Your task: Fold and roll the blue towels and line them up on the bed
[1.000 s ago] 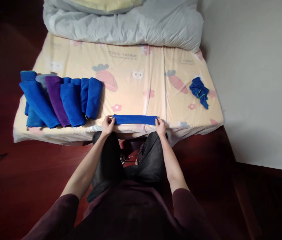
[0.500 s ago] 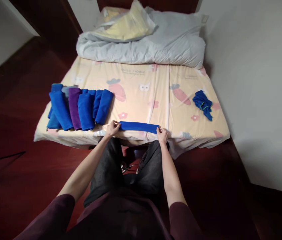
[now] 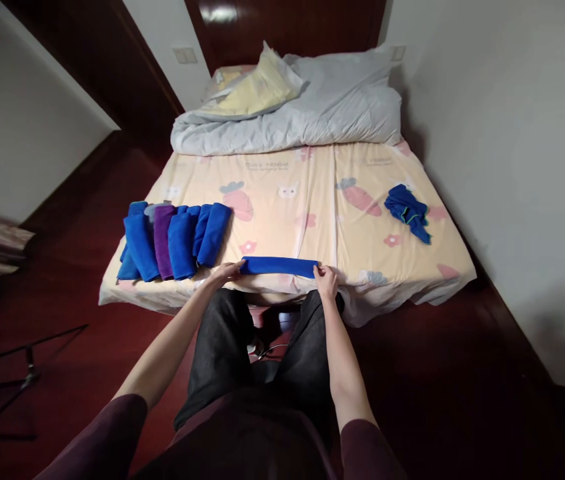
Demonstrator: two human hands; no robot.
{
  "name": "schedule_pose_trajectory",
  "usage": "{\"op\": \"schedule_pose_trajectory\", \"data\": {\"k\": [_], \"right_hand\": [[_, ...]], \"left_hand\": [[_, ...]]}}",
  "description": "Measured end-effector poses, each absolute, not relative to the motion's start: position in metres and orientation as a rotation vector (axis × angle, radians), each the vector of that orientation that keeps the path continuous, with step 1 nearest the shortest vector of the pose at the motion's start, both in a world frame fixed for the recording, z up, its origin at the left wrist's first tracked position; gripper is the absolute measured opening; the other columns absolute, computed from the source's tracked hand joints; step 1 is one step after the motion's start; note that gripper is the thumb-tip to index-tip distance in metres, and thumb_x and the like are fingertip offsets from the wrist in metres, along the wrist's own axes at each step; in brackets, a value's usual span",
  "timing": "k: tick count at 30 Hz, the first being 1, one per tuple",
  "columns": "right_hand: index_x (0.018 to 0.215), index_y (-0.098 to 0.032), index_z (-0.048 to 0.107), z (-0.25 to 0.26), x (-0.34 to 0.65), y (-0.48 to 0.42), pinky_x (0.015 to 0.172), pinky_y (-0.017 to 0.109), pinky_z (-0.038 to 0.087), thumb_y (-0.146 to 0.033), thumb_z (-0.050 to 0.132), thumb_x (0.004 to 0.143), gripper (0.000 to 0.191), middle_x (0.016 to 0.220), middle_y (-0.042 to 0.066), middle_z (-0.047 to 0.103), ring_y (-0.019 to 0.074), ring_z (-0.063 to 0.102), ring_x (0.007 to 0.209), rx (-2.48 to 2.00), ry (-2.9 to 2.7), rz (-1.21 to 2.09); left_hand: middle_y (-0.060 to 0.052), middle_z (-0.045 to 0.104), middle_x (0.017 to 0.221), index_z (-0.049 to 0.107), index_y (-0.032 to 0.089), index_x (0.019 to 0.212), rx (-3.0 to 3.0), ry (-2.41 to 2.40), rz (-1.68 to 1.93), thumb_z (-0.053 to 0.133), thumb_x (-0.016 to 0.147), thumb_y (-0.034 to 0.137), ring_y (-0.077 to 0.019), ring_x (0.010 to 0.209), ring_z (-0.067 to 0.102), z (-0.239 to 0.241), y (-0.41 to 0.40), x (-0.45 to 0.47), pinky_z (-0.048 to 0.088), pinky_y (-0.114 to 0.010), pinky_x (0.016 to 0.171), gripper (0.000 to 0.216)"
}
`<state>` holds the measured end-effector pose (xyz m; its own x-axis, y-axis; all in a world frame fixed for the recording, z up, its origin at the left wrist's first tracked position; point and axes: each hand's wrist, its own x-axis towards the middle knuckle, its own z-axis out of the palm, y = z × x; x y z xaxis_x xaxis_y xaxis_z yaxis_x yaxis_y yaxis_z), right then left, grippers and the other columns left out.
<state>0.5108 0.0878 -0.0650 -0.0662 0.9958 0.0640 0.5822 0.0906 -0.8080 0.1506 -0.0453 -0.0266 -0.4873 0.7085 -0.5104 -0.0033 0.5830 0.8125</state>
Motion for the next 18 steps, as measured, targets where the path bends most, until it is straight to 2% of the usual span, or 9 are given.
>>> {"op": "schedule_pose_trajectory", "data": {"k": [7,12,18], "right_hand": [[0.078,-0.022,0.071,-0.066,0.514,0.088,0.074,0.032,0.054,-0.057,0.06,0.089,0.039,0.078,0.009,0.077,0.025,0.073,0.075,-1.541,-1.715,0.88],[0.077,-0.022,0.071,-0.061,0.516,0.088,0.074,0.033,0.055,-0.059,0.059,0.088,0.041,0.079,0.01,0.077,0.0257,0.073,0.076,-1.527,-1.716,0.884],[0.077,-0.021,0.071,-0.061,0.516,0.089,0.074,0.034,0.055,-0.067,0.054,0.088,0.049,0.079,0.012,0.077,0.0264,0.072,0.075,-1.513,-1.739,0.848]], "left_hand": [[-0.003,0.063,0.067,0.065,0.017,0.08,0.441,1.842,0.994,0.092,0.057,0.063,-0.0173,0.065,0.063,-0.017,-0.035,0.159,0.055,-0.033,0.069,0.058],[-0.001,0.061,0.066,0.062,0.017,0.078,0.39,1.841,1.004,0.095,0.054,0.056,-0.0169,0.065,0.063,-0.011,-0.033,0.163,0.055,-0.032,0.068,0.057],[0.0,0.054,0.061,0.057,0.019,0.068,0.382,1.816,1.047,0.094,0.061,0.045,-0.015,0.061,0.057,-0.012,-0.025,0.164,0.051,-0.031,0.062,0.046]]}}
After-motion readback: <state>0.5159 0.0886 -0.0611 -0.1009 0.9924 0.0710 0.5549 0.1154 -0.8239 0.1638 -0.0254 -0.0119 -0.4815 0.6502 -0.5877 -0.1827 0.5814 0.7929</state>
